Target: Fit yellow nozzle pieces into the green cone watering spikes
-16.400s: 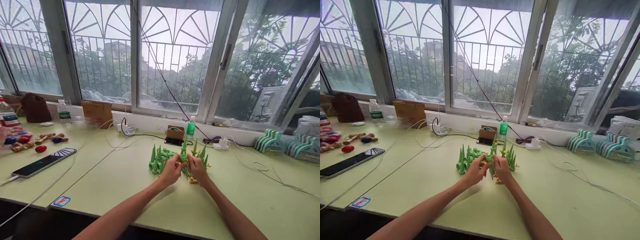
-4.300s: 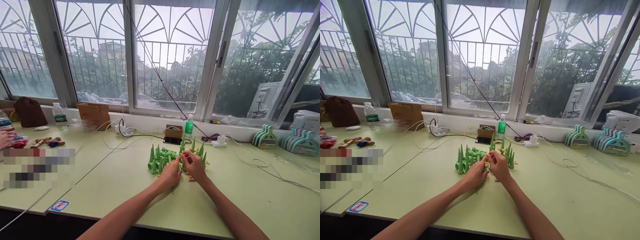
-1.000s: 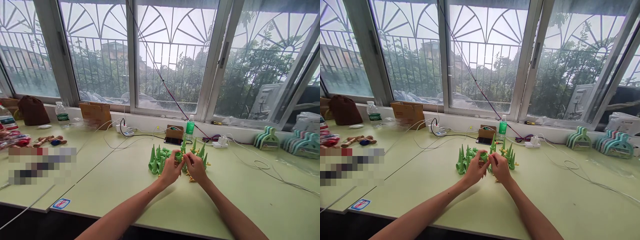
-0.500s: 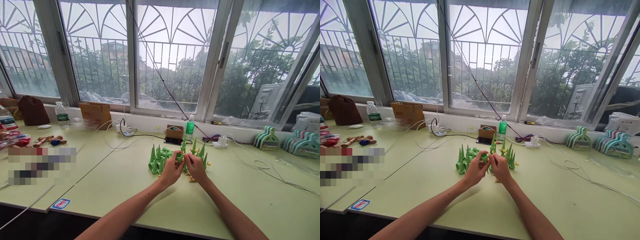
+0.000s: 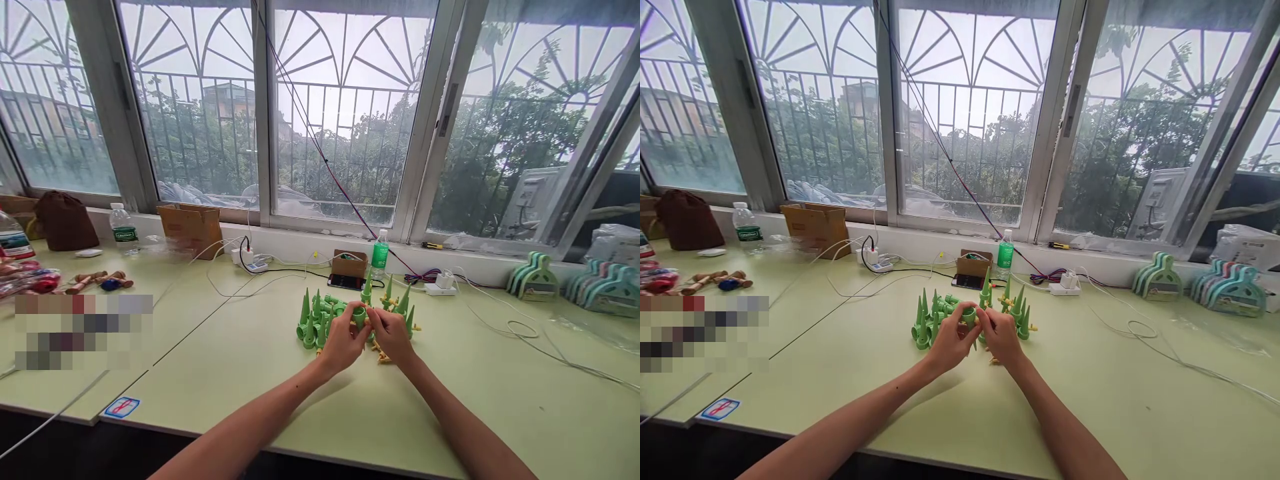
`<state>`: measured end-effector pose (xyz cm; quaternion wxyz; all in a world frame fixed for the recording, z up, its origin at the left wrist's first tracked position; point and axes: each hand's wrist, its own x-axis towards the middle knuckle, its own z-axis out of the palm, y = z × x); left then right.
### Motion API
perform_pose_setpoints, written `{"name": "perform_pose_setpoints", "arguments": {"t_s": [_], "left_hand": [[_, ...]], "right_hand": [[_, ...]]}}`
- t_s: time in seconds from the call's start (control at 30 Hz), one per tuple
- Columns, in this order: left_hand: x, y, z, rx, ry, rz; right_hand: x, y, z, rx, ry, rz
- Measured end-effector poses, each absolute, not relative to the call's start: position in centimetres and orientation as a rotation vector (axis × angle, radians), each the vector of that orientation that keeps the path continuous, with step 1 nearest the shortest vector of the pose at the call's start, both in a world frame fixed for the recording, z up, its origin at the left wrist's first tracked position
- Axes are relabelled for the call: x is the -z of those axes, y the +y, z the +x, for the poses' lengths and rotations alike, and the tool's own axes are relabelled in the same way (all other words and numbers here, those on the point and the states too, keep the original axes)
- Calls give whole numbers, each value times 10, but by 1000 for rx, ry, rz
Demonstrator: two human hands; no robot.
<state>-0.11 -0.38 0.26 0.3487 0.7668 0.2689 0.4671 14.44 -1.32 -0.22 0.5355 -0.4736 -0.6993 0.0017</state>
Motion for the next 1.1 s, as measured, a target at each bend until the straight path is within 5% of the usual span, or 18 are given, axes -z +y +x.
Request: {"name": "perform_pose_setpoints", "arguments": {"t_s": [1.1], "left_hand": [[-1,-5,-1,-1199,677,1929]], "right_hand": [[1,-12,147,-35,-1675,-1129]]}}
